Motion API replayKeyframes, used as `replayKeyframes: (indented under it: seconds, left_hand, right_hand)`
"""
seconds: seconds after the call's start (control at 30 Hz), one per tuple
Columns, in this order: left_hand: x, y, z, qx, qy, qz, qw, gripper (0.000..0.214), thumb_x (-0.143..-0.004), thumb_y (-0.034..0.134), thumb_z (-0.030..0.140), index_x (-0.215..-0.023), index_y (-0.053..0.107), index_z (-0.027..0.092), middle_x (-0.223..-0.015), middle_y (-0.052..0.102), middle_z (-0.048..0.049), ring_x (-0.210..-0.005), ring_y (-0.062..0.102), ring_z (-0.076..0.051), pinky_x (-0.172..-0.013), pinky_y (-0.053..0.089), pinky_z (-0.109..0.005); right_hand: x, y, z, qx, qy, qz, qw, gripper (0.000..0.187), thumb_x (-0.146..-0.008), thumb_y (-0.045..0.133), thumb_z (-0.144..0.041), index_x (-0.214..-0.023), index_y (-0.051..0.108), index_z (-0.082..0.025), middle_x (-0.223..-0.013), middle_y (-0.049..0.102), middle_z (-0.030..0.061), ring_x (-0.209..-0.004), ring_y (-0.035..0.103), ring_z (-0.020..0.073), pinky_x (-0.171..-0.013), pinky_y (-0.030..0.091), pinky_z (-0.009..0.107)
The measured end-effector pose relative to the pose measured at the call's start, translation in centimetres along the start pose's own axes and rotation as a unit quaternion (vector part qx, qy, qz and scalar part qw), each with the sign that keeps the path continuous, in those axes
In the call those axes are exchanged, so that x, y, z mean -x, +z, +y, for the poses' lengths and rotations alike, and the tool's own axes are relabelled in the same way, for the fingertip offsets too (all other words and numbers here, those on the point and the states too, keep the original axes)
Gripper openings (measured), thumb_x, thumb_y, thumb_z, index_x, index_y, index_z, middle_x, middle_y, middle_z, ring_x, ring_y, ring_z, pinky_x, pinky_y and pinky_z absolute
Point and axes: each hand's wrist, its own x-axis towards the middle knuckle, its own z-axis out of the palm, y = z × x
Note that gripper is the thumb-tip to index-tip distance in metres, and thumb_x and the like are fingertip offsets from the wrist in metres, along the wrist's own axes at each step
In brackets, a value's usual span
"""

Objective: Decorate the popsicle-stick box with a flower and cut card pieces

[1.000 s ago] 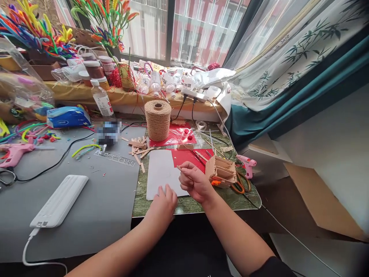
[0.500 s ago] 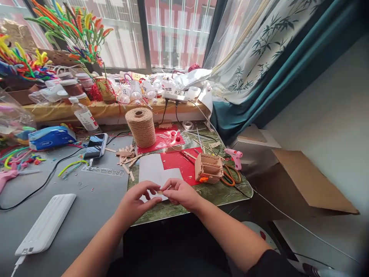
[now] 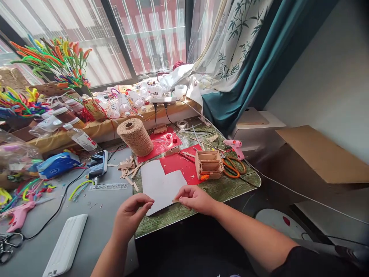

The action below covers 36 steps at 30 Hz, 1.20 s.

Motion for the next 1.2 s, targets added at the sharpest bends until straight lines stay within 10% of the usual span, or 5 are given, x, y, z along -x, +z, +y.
replayKeyframes:
  seconds: [0.27,0.43,0.67,0.87,1.2]
  left_hand:
    - [0.5,4.1,0.3,-0.020,-0.121,-0.157,0.980,0.028,-0.089,0.071,0.046,-0.089,0.076,0.019,-0.084,0.077,-0.0040,-0.073,0.066,-0.015,-0.068,0.052,-0.027]
    - [-1.3,0.0,-1.9,0.086,-0.163,-0.043,0.982,0.035,-0.082,0.078,0.049,-0.088,0.073,0.015,-0.080,0.073,-0.0045,-0.071,0.064,-0.015,-0.067,0.050,-0.026]
    - [-5.9,-6.4,-5.8,0.239,-0.137,0.269,0.923,0.048,-0.079,0.080,0.055,-0.108,0.072,0.018,-0.104,0.076,-0.0100,-0.087,0.070,-0.016,-0.066,0.048,-0.022]
    - [-10.4,-7.3,-10.9,0.054,-0.078,0.310,0.946,0.038,-0.087,0.069,0.052,-0.101,0.074,0.017,-0.098,0.078,-0.0101,-0.082,0.069,-0.018,-0.075,0.051,-0.030]
    - [-10.3,-8.4,-15.6,-0.036,-0.038,0.294,0.954,0.015,-0.089,0.069,0.037,-0.091,0.076,0.024,-0.090,0.076,-0.0031,-0.084,0.067,-0.019,-0.081,0.049,-0.033]
  right_hand:
    - [0.8,1.5,0.7,0.142,-0.027,0.001,0.990,0.021,-0.092,0.066,-0.034,-0.104,0.073,-0.018,-0.073,0.055,-0.0031,-0.066,0.048,0.0109,-0.064,0.039,0.025]
    - [2.0,0.0,0.5,0.251,-0.066,0.030,0.965,0.036,-0.096,0.060,-0.034,-0.130,0.062,-0.022,-0.089,0.066,0.0030,-0.075,0.061,0.0170,-0.071,0.050,0.031]
    - [3.4,-3.3,2.9,0.476,-0.185,0.179,0.841,0.021,-0.099,0.054,-0.029,-0.108,0.073,-0.024,-0.099,0.078,0.0072,-0.089,0.074,0.0234,-0.084,0.057,0.035]
    - [3.0,-3.1,4.4,0.542,-0.208,0.161,0.798,0.020,-0.099,0.055,-0.027,-0.108,0.073,-0.024,-0.099,0.079,0.0053,-0.088,0.076,0.0233,-0.082,0.061,0.034]
    - [2.1,-2.7,5.2,0.589,-0.182,0.163,0.771,0.022,-0.098,0.057,-0.035,-0.104,0.076,-0.024,-0.099,0.080,0.0073,-0.086,0.078,0.0241,-0.078,0.065,0.033]
